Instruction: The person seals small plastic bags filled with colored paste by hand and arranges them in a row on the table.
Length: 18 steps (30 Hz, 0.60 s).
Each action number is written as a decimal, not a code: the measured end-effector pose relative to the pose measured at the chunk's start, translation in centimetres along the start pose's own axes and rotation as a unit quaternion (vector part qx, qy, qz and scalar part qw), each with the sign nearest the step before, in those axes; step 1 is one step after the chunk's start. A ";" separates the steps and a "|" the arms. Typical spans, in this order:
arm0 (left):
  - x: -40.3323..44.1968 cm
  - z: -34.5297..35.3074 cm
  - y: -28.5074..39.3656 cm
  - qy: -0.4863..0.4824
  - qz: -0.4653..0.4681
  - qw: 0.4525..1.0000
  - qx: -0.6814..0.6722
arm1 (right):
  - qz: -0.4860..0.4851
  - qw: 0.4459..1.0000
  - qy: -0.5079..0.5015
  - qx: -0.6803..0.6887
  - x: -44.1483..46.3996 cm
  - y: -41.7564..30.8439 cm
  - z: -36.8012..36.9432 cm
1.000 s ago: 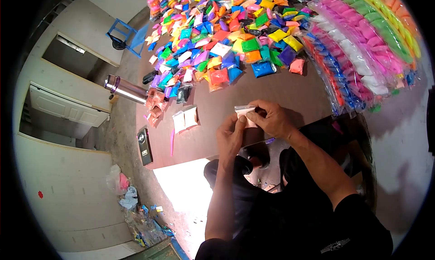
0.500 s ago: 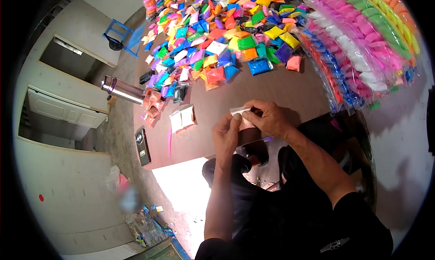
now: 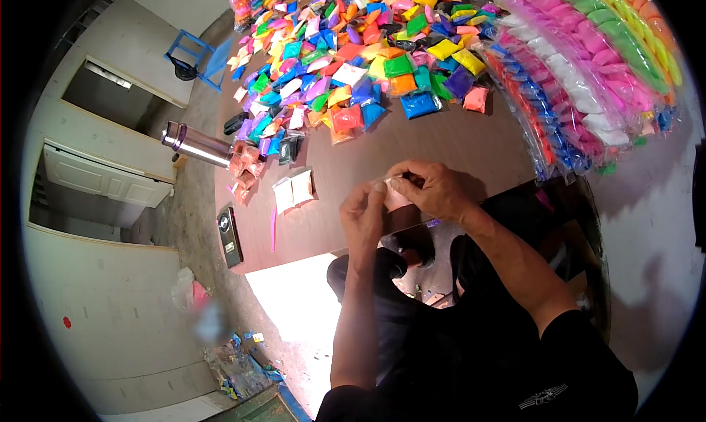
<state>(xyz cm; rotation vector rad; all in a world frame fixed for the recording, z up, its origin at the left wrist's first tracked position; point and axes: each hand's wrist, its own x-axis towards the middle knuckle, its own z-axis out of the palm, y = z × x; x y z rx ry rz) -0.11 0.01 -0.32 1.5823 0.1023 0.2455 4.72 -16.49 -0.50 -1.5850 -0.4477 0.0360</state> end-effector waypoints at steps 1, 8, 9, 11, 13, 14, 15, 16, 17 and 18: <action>0.0 0.0 -0.1 0.008 0.011 1.000 -0.003 | 0.012 1.000 0.007 0.012 0.1 0.1 0.1; 0.0 0.7 0.4 0.017 -0.016 1.000 0.002 | 0.043 0.998 0.007 0.044 0.0 0.2 -0.3; 0.1 0.3 0.3 -0.004 -0.021 0.998 0.056 | 0.044 0.998 0.007 0.043 0.0 0.3 -0.3; 0.1 0.2 0.0 -0.025 -0.027 0.993 0.110 | 0.024 0.999 0.024 0.039 0.0 0.8 -0.2; 0.0 0.6 0.2 -0.019 -0.004 0.999 0.033 | 0.022 0.999 0.023 0.023 0.0 0.5 0.0; 0.0 0.5 0.2 -0.019 -0.005 0.999 0.033 | 0.020 1.000 0.022 0.007 0.0 0.4 0.1; 0.0 0.4 0.2 -0.019 -0.005 0.999 0.026 | 0.021 1.000 0.022 0.007 0.0 0.5 0.2; 0.0 0.3 0.2 -0.019 -0.005 1.000 0.019 | 0.030 0.999 0.015 0.002 0.0 0.6 0.2; 0.0 0.3 0.1 -0.019 -0.006 1.000 0.019 | 0.039 0.999 0.008 -0.004 0.0 0.7 0.2; 0.0 0.3 0.0 -0.021 -0.004 1.000 0.016 | 0.039 0.999 0.008 -0.004 0.0 0.8 0.1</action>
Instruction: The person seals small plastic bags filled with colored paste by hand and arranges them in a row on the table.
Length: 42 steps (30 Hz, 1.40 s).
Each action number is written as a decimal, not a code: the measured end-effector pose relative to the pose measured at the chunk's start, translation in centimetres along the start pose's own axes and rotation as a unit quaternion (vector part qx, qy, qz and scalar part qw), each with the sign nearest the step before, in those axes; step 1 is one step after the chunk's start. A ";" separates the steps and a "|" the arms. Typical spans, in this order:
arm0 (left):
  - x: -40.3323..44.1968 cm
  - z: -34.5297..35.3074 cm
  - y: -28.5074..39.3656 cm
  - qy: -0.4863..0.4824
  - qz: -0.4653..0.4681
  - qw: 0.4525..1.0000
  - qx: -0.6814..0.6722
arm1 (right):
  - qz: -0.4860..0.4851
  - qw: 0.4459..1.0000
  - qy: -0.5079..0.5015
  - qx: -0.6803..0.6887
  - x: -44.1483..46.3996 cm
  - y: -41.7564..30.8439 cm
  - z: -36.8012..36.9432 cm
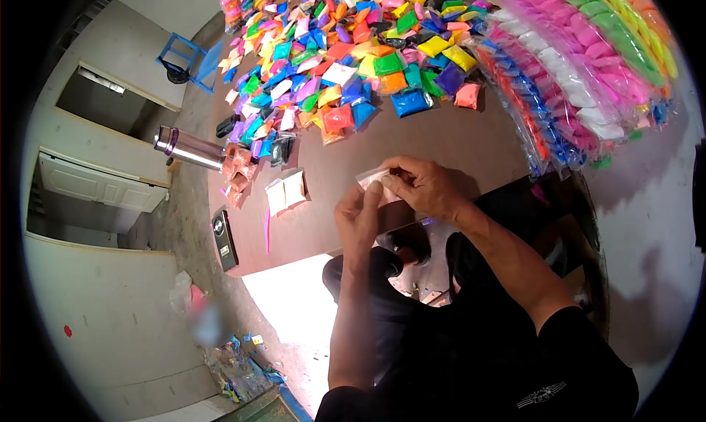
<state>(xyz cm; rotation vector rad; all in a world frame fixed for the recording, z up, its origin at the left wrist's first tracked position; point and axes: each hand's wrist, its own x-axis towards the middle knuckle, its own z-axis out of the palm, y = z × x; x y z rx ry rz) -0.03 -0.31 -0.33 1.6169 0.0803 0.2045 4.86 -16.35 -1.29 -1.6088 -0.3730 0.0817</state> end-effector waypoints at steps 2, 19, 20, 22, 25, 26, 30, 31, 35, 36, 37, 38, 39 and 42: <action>0.0 0.1 0.0 -0.003 0.001 1.000 -0.004 | 0.008 1.000 0.000 0.021 0.0 0.2 -0.1; 0.0 0.5 1.2 0.000 -0.018 0.999 0.028 | -0.008 0.999 0.004 0.042 0.1 0.4 -0.1; 0.0 0.5 1.0 0.000 -0.019 0.999 0.028 | -0.002 0.999 0.005 0.054 0.1 0.4 -0.1; 0.0 0.3 0.4 -0.005 -0.026 0.997 0.066 | -0.002 0.997 0.012 0.074 0.2 0.8 0.0; 0.1 -0.1 0.1 -0.023 -0.014 0.998 0.063 | -0.007 0.997 0.019 0.078 0.3 1.1 0.0; 0.1 -0.1 0.1 -0.023 -0.014 0.998 0.064 | -0.011 0.998 0.019 0.060 0.3 1.0 0.0; 0.2 -0.1 -0.3 -0.009 0.003 1.000 -0.002 | -0.038 0.999 0.005 0.023 0.2 -0.1 -0.1; 0.2 -0.2 -0.6 -0.001 0.009 1.000 -0.024 | -0.017 1.000 -0.011 0.011 0.2 -0.5 -0.2; 0.3 -0.2 -0.7 -0.001 0.012 1.000 -0.013 | 0.018 1.000 -0.005 0.001 0.1 -0.2 -0.2; 0.3 -0.1 -0.5 0.002 0.006 1.000 0.019 | 0.019 1.000 -0.005 0.001 0.2 0.2 -0.2; 0.3 0.0 -0.4 0.006 0.001 0.999 0.051 | 0.009 1.000 0.005 0.028 0.3 0.6 -0.1; 0.3 0.0 -0.4 0.005 0.001 0.999 0.051 | -0.002 0.998 0.015 0.055 0.4 0.9 -0.1; 0.3 0.0 -0.4 0.001 0.005 0.999 0.053 | -0.001 0.998 0.016 0.055 0.3 0.7 -0.2; 0.2 -0.1 -0.1 -0.004 0.004 0.998 0.070 | 0.032 0.998 0.006 0.056 0.2 0.0 -0.4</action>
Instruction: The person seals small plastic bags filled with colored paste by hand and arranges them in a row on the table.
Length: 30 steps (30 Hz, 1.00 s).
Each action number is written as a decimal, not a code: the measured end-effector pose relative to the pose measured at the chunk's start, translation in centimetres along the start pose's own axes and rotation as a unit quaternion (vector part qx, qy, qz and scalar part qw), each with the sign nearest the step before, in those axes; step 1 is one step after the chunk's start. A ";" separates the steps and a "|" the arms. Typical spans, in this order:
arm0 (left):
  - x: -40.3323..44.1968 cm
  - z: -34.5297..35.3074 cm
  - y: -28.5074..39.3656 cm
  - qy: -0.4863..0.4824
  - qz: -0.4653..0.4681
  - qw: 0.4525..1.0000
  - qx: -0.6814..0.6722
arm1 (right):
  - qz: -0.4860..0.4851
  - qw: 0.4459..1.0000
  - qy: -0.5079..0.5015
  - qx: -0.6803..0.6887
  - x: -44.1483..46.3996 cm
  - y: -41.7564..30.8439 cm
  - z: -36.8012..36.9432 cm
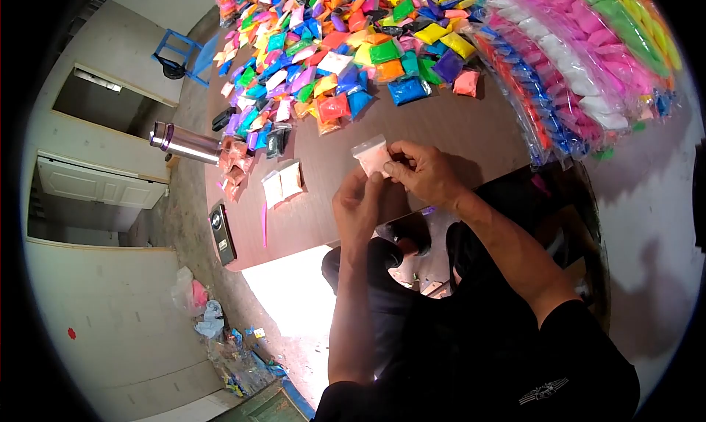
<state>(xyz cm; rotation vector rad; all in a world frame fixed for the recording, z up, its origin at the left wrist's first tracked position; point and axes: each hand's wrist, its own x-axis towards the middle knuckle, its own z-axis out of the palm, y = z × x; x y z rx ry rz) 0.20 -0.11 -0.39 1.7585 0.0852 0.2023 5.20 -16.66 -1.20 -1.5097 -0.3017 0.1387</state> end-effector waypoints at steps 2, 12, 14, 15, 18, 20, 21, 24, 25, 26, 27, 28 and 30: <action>0.0 -0.2 -0.1 -0.001 -0.005 1.000 0.015 | -0.057 0.997 0.004 -0.048 0.1 0.3 0.1; 0.0 0.0 0.6 0.008 -0.033 0.999 -0.013 | -0.128 0.990 0.044 -0.051 0.1 0.6 0.2; -0.1 -0.3 -0.3 0.010 -0.025 1.000 -0.006 | -0.047 0.998 0.011 -0.032 0.0 0.4 0.2; 0.1 -0.4 -0.7 0.002 -0.023 1.000 -0.007 | -0.046 0.998 0.006 -0.034 0.1 0.5 0.3; 0.1 -0.6 -1.4 -0.005 -0.019 1.000 -0.005 | -0.046 0.999 0.000 -0.014 0.2 0.6 0.2; 0.2 -0.4 -1.3 -0.007 -0.015 1.000 -0.002 | -0.036 0.999 0.000 0.008 0.2 0.2 0.0; 0.2 -0.2 -0.9 -0.007 -0.003 1.000 -0.010 | -0.034 0.999 -0.005 0.003 0.2 0.2 -0.1; 0.1 0.0 0.3 0.002 -0.001 1.000 -0.029 | 0.000 1.000 -0.009 0.015 0.1 0.2 -0.3; 0.1 0.0 0.4 0.009 -0.009 0.999 -0.034 | -0.012 1.000 -0.011 0.009 0.0 0.3 -0.2; 0.1 -0.1 -0.1 0.013 -0.011 0.999 -0.040 | -0.024 1.000 -0.013 0.003 0.0 0.4 -0.1; 0.3 -0.5 -0.6 0.002 -0.009 1.000 -0.025 | -0.022 1.000 -0.016 -0.002 0.0 0.5 0.0; 0.3 -0.7 -1.1 -0.010 -0.007 1.000 -0.010 | -0.030 0.999 -0.021 -0.009 0.0 0.5 0.1; 0.2 -0.8 -1.6 -0.011 -0.010 1.000 -0.020 | -0.038 0.999 -0.028 -0.020 0.0 0.5 0.1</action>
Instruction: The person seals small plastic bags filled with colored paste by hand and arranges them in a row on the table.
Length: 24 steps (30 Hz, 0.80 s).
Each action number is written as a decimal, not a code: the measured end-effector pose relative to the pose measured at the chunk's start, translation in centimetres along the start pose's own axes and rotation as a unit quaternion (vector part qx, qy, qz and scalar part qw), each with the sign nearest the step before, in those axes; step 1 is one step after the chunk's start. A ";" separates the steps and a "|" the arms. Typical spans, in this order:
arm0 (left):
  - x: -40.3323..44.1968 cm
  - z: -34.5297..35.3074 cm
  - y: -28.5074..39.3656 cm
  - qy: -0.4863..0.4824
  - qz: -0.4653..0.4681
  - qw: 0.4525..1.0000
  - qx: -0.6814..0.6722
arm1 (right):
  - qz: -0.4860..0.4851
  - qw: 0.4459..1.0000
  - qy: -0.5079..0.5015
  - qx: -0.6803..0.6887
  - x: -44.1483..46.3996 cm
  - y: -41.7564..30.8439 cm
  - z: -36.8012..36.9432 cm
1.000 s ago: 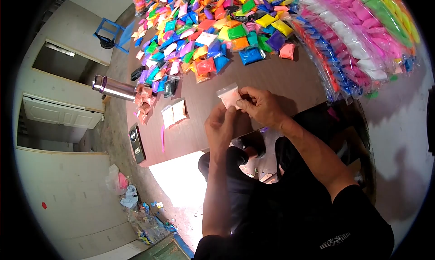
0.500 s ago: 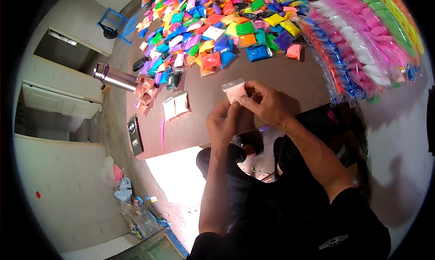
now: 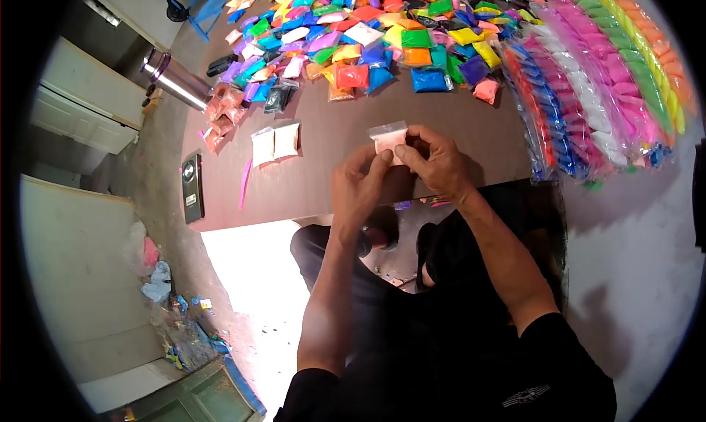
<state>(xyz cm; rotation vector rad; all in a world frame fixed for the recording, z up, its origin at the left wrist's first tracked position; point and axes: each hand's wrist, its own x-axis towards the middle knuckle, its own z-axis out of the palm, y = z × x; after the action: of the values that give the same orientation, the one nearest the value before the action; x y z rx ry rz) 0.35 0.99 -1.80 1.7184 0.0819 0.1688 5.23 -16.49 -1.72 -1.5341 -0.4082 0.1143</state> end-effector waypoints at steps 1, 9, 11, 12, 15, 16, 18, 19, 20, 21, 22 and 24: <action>-0.1 0.0 -0.1 -0.003 -0.001 1.000 -0.006 | 0.012 1.000 0.010 0.016 0.0 0.1 0.0; -0.4 0.4 2.0 0.006 0.012 0.999 -0.045 | 0.002 0.999 0.021 0.035 0.0 0.4 -0.2; -0.4 0.3 1.6 0.013 0.017 0.997 -0.073 | 0.004 1.000 0.004 0.016 -0.1 0.4 -0.2; -0.4 0.1 1.7 0.009 0.013 0.998 -0.061 | 0.005 1.000 0.001 0.013 -0.1 0.2 -0.1; -0.6 -0.4 2.2 0.009 0.010 0.999 -0.038 | 0.008 1.000 0.001 -0.009 -0.2 -0.4 0.1; -0.6 -0.5 2.2 0.011 0.012 1.000 -0.024 | 0.021 1.000 0.001 -0.010 -0.2 -0.4 0.0; -0.5 -0.3 1.7 0.016 0.022 0.999 -0.038 | 0.034 0.999 0.001 -0.011 -0.2 -0.5 0.1; -0.5 -0.2 1.6 0.020 0.032 0.998 -0.050 | 0.027 1.000 0.011 -0.009 -0.2 -0.6 0.1; -0.5 0.1 1.5 0.020 0.031 0.998 -0.050 | 0.020 1.000 0.022 -0.006 -0.3 -0.6 0.1; -0.4 0.3 1.6 0.026 0.038 0.996 -0.076 | 0.020 1.000 0.022 -0.006 -0.3 -0.4 0.1; -0.4 0.4 1.7 0.032 0.045 0.993 -0.101 | 0.006 1.000 0.021 0.002 -0.2 -0.1 0.1; -0.3 0.3 1.2 0.022 0.037 0.994 -0.104 | -0.007 1.000 0.022 0.011 -0.3 0.3 0.0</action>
<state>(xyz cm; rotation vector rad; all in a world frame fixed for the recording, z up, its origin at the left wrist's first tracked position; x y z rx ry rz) 0.06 0.51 -0.69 1.5105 0.0311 0.2608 5.03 -16.59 -2.07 -1.5087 -0.3810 0.0735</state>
